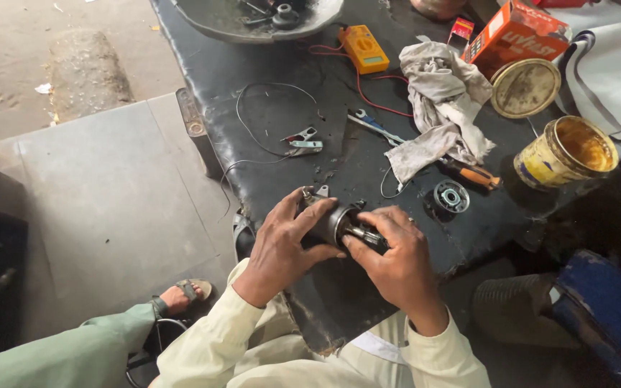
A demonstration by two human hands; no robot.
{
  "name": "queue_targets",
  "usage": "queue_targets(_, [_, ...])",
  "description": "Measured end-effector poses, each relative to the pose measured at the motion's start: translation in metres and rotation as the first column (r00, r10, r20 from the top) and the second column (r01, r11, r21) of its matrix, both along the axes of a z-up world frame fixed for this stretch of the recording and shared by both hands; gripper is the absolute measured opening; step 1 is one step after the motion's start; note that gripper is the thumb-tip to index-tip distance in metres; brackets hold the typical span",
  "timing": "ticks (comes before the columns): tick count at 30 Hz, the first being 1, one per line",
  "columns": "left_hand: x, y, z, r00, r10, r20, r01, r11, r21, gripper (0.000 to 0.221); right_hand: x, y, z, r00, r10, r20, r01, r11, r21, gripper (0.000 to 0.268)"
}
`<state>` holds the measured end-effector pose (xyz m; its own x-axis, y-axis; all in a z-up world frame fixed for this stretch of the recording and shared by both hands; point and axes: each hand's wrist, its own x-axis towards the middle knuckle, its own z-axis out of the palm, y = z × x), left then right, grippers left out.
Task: The person sits at a workshop table and works on a starter motor, pulling the cylindrical motor apart by hand, separating the end cap and drive assembly, handling small bearings and screws, and using a screwdriver on the housing while another person stands nearby.
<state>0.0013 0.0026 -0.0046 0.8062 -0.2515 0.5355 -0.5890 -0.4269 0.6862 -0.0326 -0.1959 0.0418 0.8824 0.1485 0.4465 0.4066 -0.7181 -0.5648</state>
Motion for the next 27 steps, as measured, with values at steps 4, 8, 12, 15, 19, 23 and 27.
queue_targets(4, [-0.001,0.000,0.001,1.000,-0.009,0.022,0.008,0.999,0.046,0.078,0.000,0.002,-0.003,0.998,-0.066,-0.011,0.066,0.996,-0.054,0.031])
queue_targets(8, [-0.001,0.000,-0.002,1.000,0.000,-0.010,0.001,0.999,0.039,0.075,-0.002,-0.001,-0.011,0.997,-0.069,0.018,0.070,0.996,-0.051,0.032])
queue_targets(12, [-0.002,0.000,0.000,1.000,0.007,-0.022,-0.006,0.999,0.037,0.074,-0.003,-0.001,-0.015,0.997,-0.072,0.023,0.073,0.997,-0.004,0.031])
queue_targets(15, [-0.003,0.002,0.000,1.000,0.007,-0.018,-0.007,1.000,0.029,0.073,-0.001,0.001,-0.018,0.991,-0.114,-0.075,0.121,0.988,0.099,0.030])
queue_targets(19, [-0.002,-0.004,0.000,1.000,0.024,-0.006,-0.023,0.999,0.033,0.073,-0.006,-0.008,-0.014,0.991,-0.124,-0.048,0.129,0.983,0.127,0.032])
queue_targets(23, [-0.002,-0.003,0.007,0.996,0.075,-0.054,-0.073,0.997,0.035,0.070,-0.008,-0.040,0.001,0.985,-0.171,0.006,0.168,0.972,0.163,0.034])
queue_targets(27, [-0.001,-0.005,0.006,0.994,0.084,-0.072,-0.081,0.996,0.039,0.069,0.008,-0.118,-0.015,0.930,-0.367,0.004,0.365,0.925,0.110,0.038])
